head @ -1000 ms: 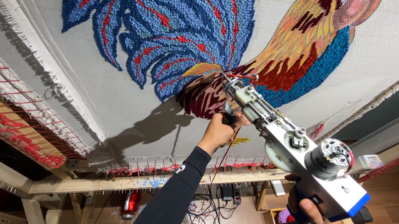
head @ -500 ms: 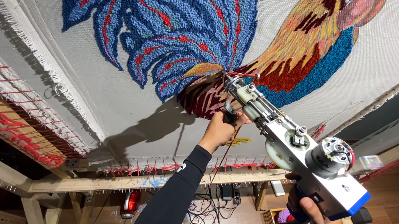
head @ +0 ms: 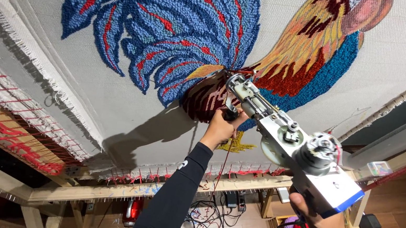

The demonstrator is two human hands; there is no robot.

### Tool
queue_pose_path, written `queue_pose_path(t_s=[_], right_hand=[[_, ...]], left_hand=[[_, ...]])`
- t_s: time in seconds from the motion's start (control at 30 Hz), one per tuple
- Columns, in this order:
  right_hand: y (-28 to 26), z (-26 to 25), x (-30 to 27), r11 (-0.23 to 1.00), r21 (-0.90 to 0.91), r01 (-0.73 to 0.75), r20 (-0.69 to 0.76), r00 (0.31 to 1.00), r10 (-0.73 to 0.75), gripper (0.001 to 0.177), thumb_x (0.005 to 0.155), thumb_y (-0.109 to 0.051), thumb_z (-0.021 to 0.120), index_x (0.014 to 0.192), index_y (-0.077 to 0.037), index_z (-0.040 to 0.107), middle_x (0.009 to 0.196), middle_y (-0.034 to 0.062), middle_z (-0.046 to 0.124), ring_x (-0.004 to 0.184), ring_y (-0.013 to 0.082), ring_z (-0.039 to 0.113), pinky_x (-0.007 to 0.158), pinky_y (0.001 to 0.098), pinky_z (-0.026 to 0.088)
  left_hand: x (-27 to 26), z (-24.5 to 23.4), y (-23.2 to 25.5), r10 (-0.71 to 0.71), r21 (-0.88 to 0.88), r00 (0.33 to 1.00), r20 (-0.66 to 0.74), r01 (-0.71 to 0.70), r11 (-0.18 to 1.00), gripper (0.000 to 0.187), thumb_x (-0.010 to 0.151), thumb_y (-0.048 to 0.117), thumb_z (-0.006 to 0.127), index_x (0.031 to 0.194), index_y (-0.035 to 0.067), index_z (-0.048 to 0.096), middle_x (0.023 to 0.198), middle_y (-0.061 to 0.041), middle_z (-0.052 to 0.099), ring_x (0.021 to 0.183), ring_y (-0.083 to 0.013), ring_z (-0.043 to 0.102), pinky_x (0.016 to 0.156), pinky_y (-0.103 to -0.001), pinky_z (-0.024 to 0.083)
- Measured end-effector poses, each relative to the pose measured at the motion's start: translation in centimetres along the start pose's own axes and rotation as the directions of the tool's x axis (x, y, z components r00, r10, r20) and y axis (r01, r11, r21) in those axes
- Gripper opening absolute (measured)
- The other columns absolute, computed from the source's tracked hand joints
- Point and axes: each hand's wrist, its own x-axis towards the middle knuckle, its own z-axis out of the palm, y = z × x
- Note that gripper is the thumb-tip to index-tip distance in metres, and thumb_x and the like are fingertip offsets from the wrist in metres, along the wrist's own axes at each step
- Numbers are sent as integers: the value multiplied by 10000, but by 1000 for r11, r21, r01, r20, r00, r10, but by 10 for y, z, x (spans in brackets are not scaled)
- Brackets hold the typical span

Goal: The person threads red yarn into a tufting gun and uses it to fill in the tail feathers of a rooster design on a canvas frame. After tufting, the person pulls out loose yarn strands by hand.

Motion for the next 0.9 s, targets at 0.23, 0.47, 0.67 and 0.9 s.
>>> queue_pose_path(t_s=[0.23,0.47,0.67,0.9], right_hand=[[-64,4,42,948,-279,152,90,987,-131,350,711,-344,849,912,-73,753,714,32,720,638,195,692,621,327,529],[-97,-2,63,963,-214,164,156,979,-132,552,587,-200,866,1103,-81,709,785,114,747,665,276,707,607,343,564],[-85,-3,65,896,-382,226,193,968,-162,584,565,-153,846,1124,-96,688,805,145,725,731,347,712,640,384,561],[-80,8,61,828,-466,312,172,950,-261,629,500,-203,850,1085,-63,663,864,159,716,771,372,691,630,424,541]], left_hand=[[17,-18,4,82,-18,996,-41,-83,996,389,901,324,754,1083,-8,664,826,-27,687,469,-95,519,429,-320,438],[70,-50,-78,-13,109,999,46,8,994,379,970,351,700,1038,-22,699,679,-42,621,499,-119,525,460,-323,426],[72,-64,-84,-234,-533,948,215,315,786,499,990,354,524,1287,-37,613,1067,-139,722,707,-171,636,491,-266,456],[172,-128,-306,-256,-740,711,655,672,-29,898,973,731,378,1458,-23,432,1245,-215,588,948,-268,605,643,-219,569]])
